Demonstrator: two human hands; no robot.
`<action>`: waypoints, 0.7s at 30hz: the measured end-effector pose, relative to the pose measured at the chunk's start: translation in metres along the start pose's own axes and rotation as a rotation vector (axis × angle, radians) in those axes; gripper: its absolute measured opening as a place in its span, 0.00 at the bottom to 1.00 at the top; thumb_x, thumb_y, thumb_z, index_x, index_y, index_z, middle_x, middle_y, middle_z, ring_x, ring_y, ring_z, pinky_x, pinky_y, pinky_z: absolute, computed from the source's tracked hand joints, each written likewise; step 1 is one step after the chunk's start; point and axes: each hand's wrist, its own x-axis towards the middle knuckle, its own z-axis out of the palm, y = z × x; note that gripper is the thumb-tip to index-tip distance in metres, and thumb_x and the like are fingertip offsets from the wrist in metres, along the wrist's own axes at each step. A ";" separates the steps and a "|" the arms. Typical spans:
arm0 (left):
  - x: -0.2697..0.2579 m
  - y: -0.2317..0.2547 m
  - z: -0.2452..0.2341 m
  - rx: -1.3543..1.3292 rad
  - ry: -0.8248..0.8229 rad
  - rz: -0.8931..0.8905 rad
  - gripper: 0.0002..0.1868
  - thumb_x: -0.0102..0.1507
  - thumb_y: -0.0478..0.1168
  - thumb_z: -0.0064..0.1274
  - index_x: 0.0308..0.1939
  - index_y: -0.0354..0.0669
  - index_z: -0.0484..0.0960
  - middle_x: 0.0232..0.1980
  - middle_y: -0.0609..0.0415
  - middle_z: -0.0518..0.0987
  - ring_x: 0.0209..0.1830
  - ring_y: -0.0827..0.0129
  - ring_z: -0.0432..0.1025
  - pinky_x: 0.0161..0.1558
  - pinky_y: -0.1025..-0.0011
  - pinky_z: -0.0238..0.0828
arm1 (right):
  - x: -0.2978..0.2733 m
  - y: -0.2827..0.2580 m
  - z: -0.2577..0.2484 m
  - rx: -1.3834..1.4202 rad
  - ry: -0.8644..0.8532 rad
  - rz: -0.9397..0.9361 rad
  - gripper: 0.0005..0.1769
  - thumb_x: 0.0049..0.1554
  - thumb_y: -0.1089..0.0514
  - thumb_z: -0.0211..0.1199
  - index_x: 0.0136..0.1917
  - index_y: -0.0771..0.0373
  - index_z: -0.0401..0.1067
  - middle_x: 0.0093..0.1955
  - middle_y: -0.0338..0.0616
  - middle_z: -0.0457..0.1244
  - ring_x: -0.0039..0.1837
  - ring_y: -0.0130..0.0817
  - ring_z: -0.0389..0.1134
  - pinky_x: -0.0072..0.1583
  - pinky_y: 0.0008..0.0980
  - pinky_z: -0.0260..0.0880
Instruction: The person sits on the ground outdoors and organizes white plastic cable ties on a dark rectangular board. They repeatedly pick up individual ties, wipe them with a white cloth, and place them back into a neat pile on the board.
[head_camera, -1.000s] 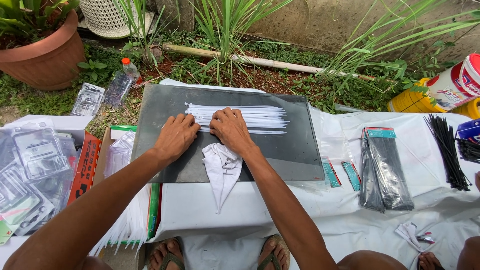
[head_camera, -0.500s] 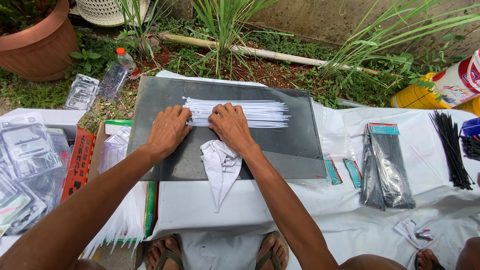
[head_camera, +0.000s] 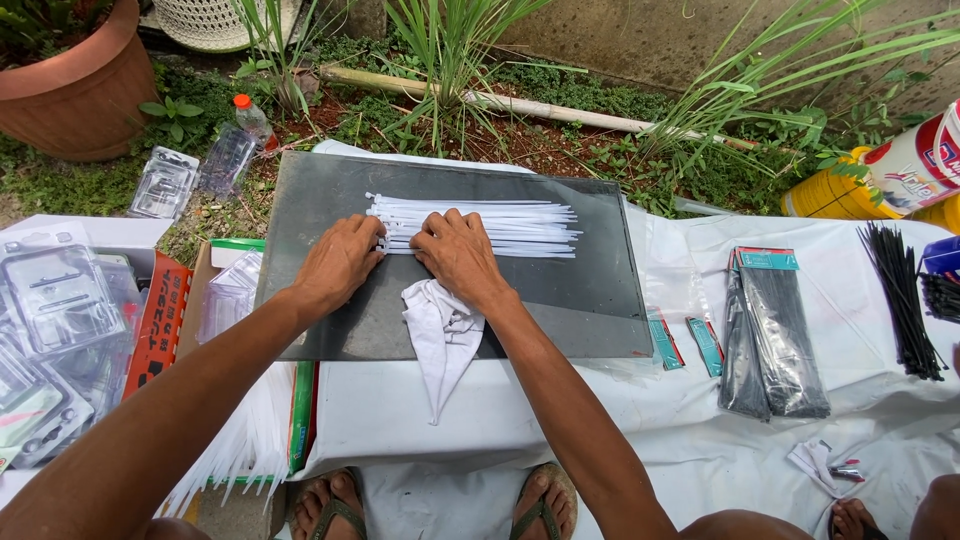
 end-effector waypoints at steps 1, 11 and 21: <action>0.000 -0.002 0.002 -0.001 0.001 -0.001 0.12 0.66 0.38 0.53 0.53 0.47 0.74 0.46 0.49 0.76 0.49 0.56 0.75 0.47 0.61 0.71 | 0.000 -0.002 0.000 0.000 -0.001 -0.001 0.06 0.55 0.53 0.67 0.43 0.51 0.71 0.45 0.36 0.59 0.50 0.38 0.60 0.54 0.41 0.57; 0.001 -0.006 0.007 0.070 0.023 0.058 0.13 0.65 0.40 0.54 0.53 0.48 0.74 0.45 0.50 0.74 0.49 0.54 0.73 0.46 0.59 0.71 | -0.002 0.002 0.001 0.060 -0.026 -0.016 0.05 0.58 0.54 0.64 0.49 0.50 0.73 0.47 0.37 0.61 0.50 0.37 0.61 0.53 0.40 0.57; 0.003 -0.008 0.013 0.183 0.079 0.053 0.15 0.63 0.44 0.57 0.53 0.51 0.74 0.46 0.54 0.69 0.49 0.57 0.70 0.45 0.60 0.67 | -0.002 0.006 0.000 0.015 -0.024 0.067 0.21 0.56 0.48 0.68 0.61 0.47 0.69 0.56 0.37 0.59 0.58 0.38 0.60 0.57 0.42 0.59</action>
